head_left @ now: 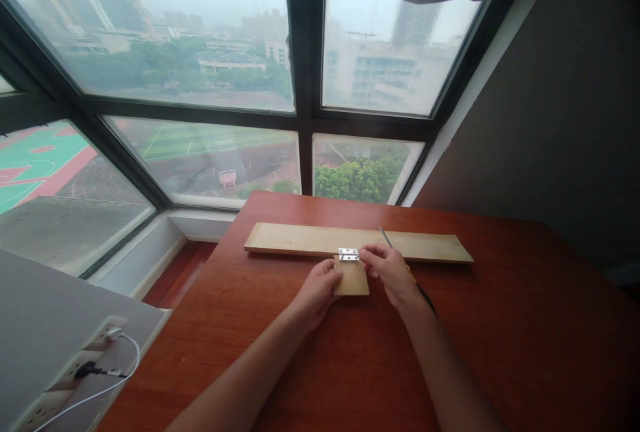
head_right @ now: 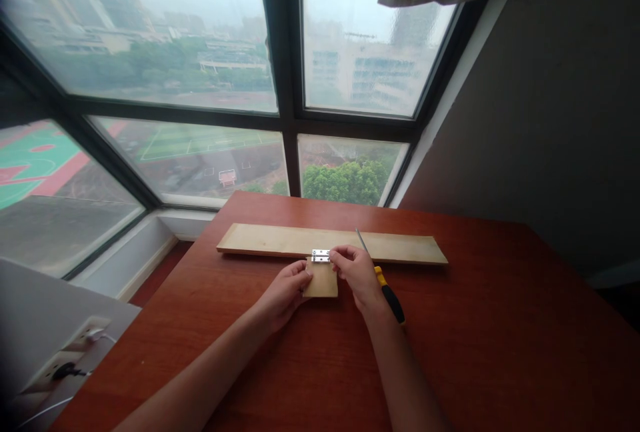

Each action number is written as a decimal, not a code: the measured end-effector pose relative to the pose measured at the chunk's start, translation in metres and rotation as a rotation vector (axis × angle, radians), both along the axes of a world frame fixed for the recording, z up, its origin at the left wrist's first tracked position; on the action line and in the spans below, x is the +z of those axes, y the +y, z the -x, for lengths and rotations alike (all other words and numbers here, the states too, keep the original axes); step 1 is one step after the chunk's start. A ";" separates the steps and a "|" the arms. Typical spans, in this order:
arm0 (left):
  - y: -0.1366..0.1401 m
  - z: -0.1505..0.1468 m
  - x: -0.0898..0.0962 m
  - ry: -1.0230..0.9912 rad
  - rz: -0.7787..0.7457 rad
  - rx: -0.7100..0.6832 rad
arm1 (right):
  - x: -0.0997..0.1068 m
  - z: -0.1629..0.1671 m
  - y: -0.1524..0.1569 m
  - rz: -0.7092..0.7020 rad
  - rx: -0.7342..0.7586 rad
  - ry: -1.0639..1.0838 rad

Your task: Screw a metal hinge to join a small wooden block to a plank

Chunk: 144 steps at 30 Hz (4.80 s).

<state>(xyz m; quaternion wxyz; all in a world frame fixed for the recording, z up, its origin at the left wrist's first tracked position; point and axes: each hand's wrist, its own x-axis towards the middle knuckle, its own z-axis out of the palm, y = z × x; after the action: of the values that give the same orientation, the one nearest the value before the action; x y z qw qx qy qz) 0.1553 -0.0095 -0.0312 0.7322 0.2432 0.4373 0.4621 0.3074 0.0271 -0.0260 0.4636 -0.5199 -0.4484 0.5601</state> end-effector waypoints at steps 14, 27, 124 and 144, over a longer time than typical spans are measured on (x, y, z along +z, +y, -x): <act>0.001 -0.002 -0.007 -0.008 -0.005 0.009 | -0.005 0.001 0.004 -0.189 0.010 -0.402; -0.001 -0.001 -0.004 0.044 0.015 0.014 | 0.003 -0.078 -0.036 -0.387 -0.004 -1.125; 0.000 0.001 -0.012 -0.018 -0.004 0.007 | 0.149 -0.022 -0.020 -0.713 0.012 -1.096; -0.001 0.000 -0.008 -0.014 0.003 0.014 | 0.143 -0.027 -0.013 -0.653 -0.142 -1.289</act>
<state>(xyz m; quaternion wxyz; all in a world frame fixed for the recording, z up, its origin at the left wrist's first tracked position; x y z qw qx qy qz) 0.1550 -0.0108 -0.0393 0.7324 0.2357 0.4345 0.4682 0.3343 0.0140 0.1168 0.2742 -0.6097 -0.7419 -0.0514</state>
